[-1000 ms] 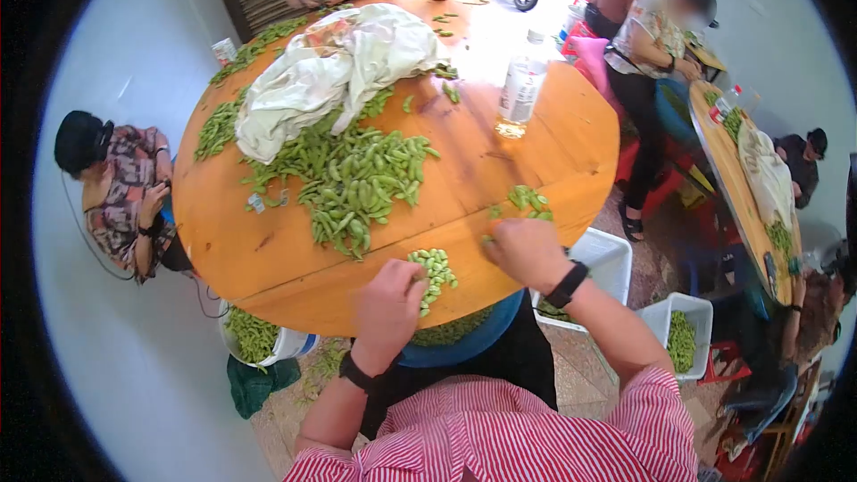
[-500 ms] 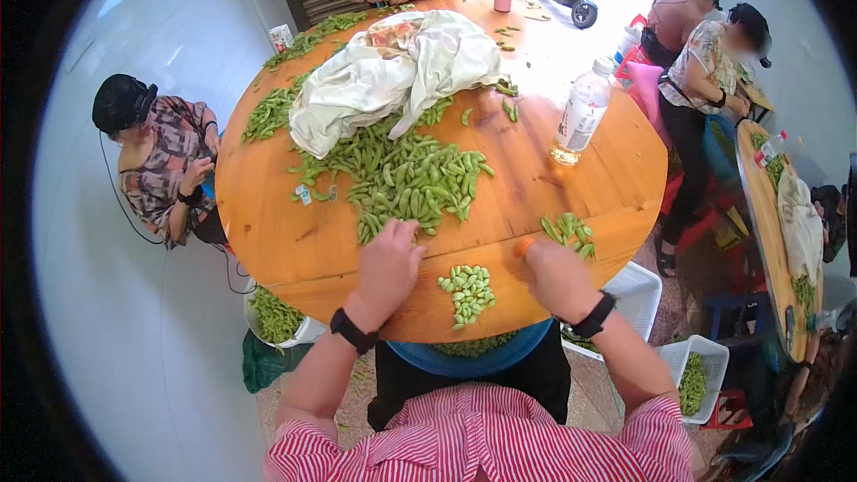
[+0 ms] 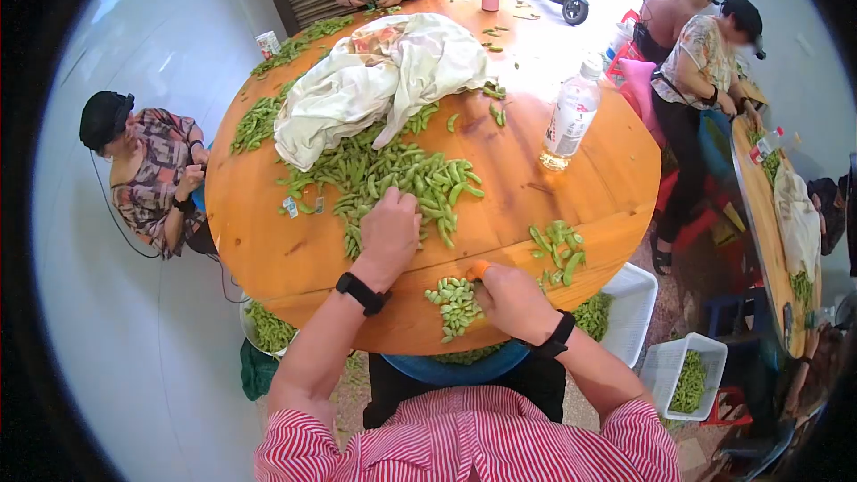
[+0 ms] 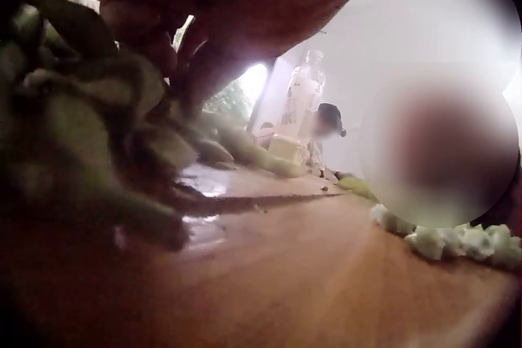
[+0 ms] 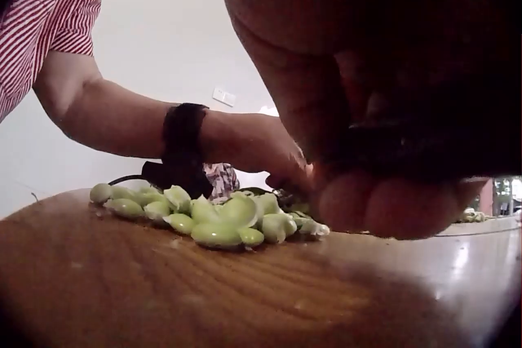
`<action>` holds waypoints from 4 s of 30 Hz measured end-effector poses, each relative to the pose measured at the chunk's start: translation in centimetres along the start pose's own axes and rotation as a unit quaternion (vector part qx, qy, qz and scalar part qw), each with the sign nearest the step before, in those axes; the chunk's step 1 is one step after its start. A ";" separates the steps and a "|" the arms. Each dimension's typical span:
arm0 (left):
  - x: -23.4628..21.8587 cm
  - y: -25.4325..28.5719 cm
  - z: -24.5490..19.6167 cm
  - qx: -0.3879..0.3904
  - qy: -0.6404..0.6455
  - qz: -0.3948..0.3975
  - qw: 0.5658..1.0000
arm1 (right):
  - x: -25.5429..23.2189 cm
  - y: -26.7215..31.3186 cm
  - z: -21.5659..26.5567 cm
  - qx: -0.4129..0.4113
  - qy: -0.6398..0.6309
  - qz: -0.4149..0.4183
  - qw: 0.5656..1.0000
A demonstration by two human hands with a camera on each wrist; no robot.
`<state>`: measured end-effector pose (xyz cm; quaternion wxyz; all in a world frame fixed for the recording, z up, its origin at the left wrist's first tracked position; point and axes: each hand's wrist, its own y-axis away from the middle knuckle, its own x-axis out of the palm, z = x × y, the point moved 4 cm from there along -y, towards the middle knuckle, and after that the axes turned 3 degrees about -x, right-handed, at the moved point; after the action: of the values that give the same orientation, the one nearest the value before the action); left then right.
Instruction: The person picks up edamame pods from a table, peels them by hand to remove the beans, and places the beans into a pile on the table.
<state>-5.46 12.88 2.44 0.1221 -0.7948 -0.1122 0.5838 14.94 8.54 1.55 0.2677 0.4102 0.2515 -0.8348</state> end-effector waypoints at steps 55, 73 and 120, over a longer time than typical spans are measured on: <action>-0.4 9.3 -5.1 -0.163 0.530 0.121 0.824 | -1.0 0.8 -0.2 0.043 -0.163 -0.051 0.984; -1.9 9.8 -6.2 0.052 0.282 0.054 0.956 | -1.1 0.3 -0.1 0.119 -0.271 0.017 0.955; -1.5 9.5 -6.0 -0.053 0.332 0.091 0.937 | -1.6 0.7 -1.1 0.128 -0.230 -0.036 0.964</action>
<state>0.15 3.08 2.48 0.0563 -0.9555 -0.0237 0.2887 16.80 9.10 2.12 0.2331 0.2285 0.0889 -0.9410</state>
